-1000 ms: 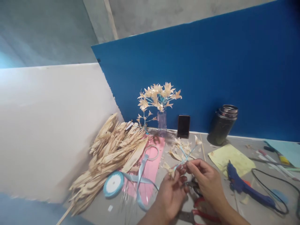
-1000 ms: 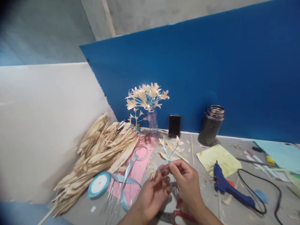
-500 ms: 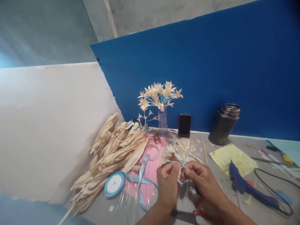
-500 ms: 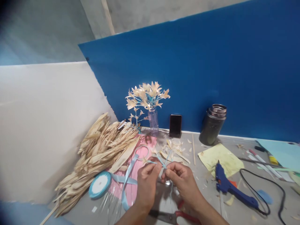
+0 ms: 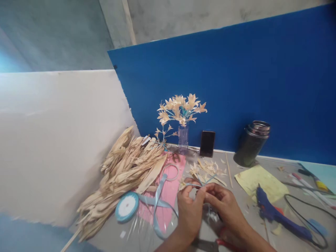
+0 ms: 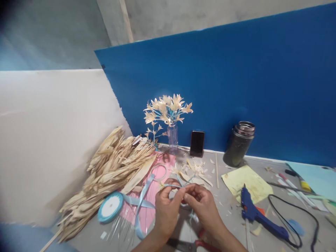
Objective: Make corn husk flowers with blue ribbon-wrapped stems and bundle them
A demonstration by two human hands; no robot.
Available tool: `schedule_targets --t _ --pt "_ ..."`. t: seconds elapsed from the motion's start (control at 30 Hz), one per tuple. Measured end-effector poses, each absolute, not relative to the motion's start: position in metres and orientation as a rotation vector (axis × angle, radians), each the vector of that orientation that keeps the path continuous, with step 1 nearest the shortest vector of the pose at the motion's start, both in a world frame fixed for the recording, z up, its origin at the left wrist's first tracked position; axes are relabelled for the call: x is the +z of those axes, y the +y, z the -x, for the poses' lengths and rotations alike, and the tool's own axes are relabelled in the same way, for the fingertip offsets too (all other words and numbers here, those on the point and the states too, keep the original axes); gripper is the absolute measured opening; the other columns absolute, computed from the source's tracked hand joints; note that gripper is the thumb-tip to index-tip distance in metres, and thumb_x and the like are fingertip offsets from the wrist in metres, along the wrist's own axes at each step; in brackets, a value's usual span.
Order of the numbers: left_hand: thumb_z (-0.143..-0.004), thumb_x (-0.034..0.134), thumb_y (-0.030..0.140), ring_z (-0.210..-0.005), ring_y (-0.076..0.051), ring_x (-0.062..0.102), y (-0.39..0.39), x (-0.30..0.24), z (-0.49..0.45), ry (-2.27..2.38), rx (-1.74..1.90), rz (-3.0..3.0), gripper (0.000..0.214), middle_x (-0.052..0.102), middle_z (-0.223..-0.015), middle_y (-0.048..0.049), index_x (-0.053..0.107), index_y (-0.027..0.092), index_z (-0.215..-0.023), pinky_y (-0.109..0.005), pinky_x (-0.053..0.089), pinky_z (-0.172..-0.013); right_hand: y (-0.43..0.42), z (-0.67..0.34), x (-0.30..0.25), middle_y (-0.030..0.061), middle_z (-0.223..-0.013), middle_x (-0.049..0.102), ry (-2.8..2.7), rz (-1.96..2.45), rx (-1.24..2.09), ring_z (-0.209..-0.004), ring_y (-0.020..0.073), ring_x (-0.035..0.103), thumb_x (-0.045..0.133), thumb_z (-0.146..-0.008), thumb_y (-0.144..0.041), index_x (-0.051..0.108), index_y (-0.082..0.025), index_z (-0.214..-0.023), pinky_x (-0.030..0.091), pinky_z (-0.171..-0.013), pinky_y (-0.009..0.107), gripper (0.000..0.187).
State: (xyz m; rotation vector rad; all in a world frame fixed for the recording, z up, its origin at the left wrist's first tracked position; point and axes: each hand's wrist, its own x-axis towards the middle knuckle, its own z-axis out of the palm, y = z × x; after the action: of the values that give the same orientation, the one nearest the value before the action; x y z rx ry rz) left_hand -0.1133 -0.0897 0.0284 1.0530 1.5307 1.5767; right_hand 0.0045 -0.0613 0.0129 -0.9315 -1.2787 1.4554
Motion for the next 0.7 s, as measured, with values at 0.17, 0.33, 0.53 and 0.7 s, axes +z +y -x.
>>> schedule_targets --t 0.17,0.33,0.53,0.7 --pt "-0.077 0.064 0.03 -0.074 -0.019 0.061 -0.09 0.028 0.12 1.521 1.511 -1.175 0.014 0.067 -0.073 -0.0042 0.065 0.017 -0.071 -0.029 0.048 -0.072 -0.058 -0.008 0.012 0.0036 -0.068 0.069 -1.371 0.935 1.44 -0.066 0.0185 0.061 0.078 -0.072 -0.043 0.07 -0.017 -0.07 0.048 -0.066 0.03 0.027" --pt "-0.078 0.062 0.031 -0.074 -0.021 0.06 -0.093 0.021 0.123 1.607 1.491 -1.227 0.015 0.066 -0.073 -0.0045 0.063 0.018 -0.07 -0.031 0.046 -0.074 -0.06 -0.009 0.014 0.0029 -0.065 0.067 -1.535 0.994 1.28 -0.065 0.0183 0.059 0.073 -0.076 -0.041 0.068 -0.017 -0.067 0.045 -0.064 0.029 0.026" --pt "-0.072 0.07 0.032 -0.082 -0.024 0.063 -0.092 0.018 0.119 1.491 1.515 -1.166 0.013 0.07 -0.082 -0.0063 0.067 0.019 -0.074 -0.033 0.048 -0.078 -0.06 -0.003 0.012 0.0005 -0.062 0.064 -1.314 0.985 1.344 -0.062 0.0171 0.058 0.078 -0.068 -0.041 0.066 -0.018 -0.065 0.047 -0.062 0.027 0.027" --pt "-0.066 0.078 0.037 -0.079 -0.026 0.066 -0.09 0.002 0.117 1.681 1.55 -0.991 0.019 0.071 -0.076 -0.0076 0.071 0.02 -0.072 -0.034 0.051 -0.074 -0.058 -0.005 0.002 0.0048 -0.068 0.07 -1.561 1.039 1.218 -0.066 0.02 0.063 0.067 -0.08 -0.041 0.07 -0.016 -0.073 0.05 -0.064 0.029 0.026"
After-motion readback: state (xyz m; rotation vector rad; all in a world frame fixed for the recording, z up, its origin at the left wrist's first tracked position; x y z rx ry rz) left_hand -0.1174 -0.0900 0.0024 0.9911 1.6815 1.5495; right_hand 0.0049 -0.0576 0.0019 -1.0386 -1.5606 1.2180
